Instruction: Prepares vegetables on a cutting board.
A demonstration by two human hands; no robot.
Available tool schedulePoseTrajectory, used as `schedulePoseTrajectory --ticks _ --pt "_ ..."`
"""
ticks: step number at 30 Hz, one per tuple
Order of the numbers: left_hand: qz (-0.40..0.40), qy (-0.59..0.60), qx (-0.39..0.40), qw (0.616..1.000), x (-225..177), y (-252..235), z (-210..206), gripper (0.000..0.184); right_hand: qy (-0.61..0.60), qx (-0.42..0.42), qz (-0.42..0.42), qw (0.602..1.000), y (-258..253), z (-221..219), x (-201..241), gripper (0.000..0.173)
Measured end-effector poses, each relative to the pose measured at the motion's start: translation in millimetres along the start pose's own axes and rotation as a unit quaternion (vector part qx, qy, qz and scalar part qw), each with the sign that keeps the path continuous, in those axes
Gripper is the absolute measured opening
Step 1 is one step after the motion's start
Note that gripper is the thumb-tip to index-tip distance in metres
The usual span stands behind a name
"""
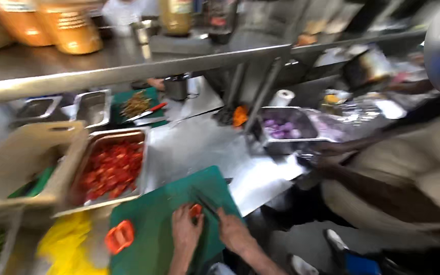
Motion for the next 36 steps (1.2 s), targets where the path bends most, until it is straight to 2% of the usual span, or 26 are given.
schedulePoseTrajectory --ticks 4,7,9,13,17,22,29,33,36 --pt "0.019 0.035 0.052 0.998 13 -1 20 0.043 -0.04 -0.002 -0.006 0.999 -7 7 -7 0.059" --pt "0.005 0.046 0.029 0.999 22 -6 21 0.035 -0.045 -0.001 0.0 0.999 -10 5 -20 0.055" --pt "0.013 0.034 0.013 0.999 10 -9 19 0.03 -0.05 -0.004 0.0 0.999 -6 5 -29 0.055" --pt "0.069 0.005 0.026 0.997 6 -5 22 0.038 -0.025 -0.018 0.005 1.0 -10 -8 -30 0.055" --pt "0.009 0.003 -0.012 1.0 3 2 6 0.056 0.013 -0.021 -0.004 1.0 -12 -7 -30 0.051" --pt "-0.051 0.018 0.054 0.997 3 0 3 0.035 0.07 -0.032 0.008 0.997 -2 -3 -26 0.045" --pt "-0.098 0.045 0.091 0.99 16 -5 9 0.029 0.173 -0.044 0.016 0.984 27 13 -3 0.052" --pt "-0.117 0.065 0.091 0.987 19 -5 8 0.028 0.147 -0.014 0.036 0.988 -7 -15 1 0.049" --pt "-0.118 0.069 0.076 0.988 21 -2 8 0.032 0.153 0.001 0.04 0.987 -14 -7 6 0.051"
Point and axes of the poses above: each hand's wrist, its own y-axis away from the middle knuckle, its own z-axis out of the back of the hand, x = y × z, the point moved 2 cm from there along -y, towards the middle knuckle, and after that the axes turned 12 degrees about -z, right-handed, at the moved point
